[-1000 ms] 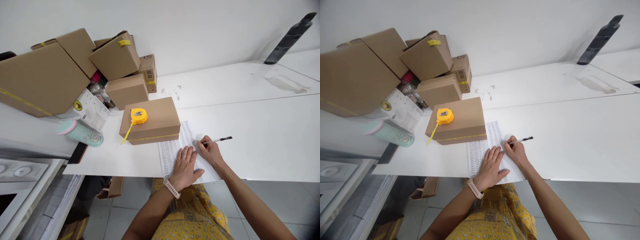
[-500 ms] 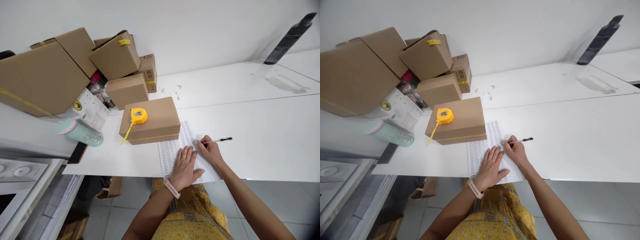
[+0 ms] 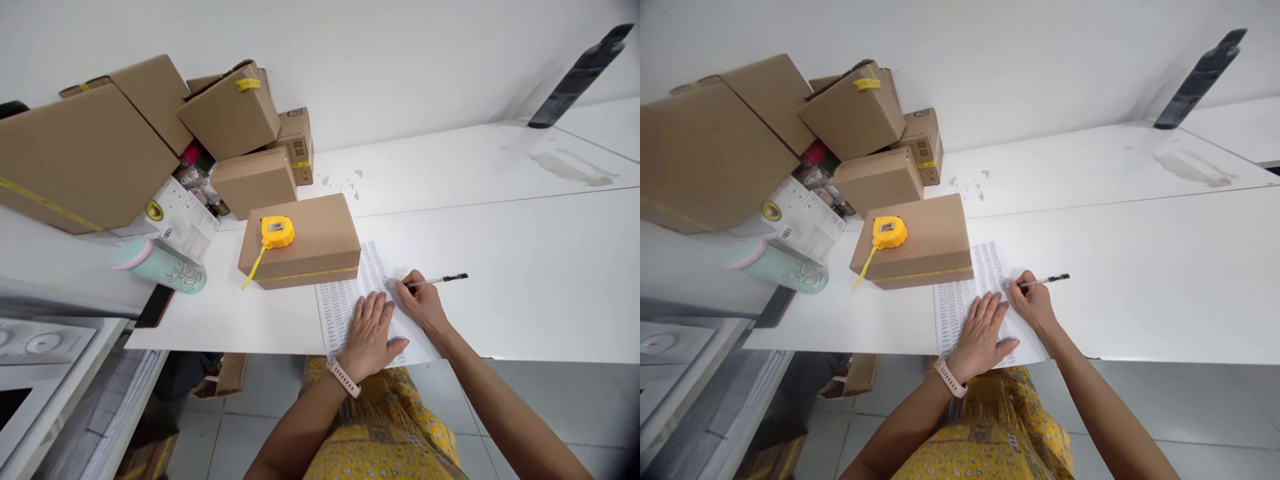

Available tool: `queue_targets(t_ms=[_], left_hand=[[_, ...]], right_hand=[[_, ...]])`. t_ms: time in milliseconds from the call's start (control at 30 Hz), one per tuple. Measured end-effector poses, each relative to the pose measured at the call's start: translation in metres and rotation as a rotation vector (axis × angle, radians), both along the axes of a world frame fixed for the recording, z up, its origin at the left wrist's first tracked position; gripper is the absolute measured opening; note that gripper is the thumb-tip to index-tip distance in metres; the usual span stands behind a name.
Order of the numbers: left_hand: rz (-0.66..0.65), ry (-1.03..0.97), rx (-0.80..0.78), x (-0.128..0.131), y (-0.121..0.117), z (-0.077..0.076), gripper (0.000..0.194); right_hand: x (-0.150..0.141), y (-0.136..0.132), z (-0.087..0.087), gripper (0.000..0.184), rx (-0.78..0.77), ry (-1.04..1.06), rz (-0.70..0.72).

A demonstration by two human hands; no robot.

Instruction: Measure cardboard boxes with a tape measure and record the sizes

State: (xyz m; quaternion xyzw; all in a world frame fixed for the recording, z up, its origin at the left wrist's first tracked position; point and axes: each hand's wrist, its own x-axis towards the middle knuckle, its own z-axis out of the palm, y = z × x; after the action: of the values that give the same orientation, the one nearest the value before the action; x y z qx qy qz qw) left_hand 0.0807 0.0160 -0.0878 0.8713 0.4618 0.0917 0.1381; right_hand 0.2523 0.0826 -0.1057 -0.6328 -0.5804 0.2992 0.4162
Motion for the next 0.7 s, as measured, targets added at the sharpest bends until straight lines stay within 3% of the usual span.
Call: queue_targets(t_ms=[700], left_hand=[[-0.006,-0.025,-0.022,-0.0001,0.0006,0.0007,0.073]], right_hand=[[-0.0007,0.0004,0.0036,0.023,-0.012,-0.032,0.005]])
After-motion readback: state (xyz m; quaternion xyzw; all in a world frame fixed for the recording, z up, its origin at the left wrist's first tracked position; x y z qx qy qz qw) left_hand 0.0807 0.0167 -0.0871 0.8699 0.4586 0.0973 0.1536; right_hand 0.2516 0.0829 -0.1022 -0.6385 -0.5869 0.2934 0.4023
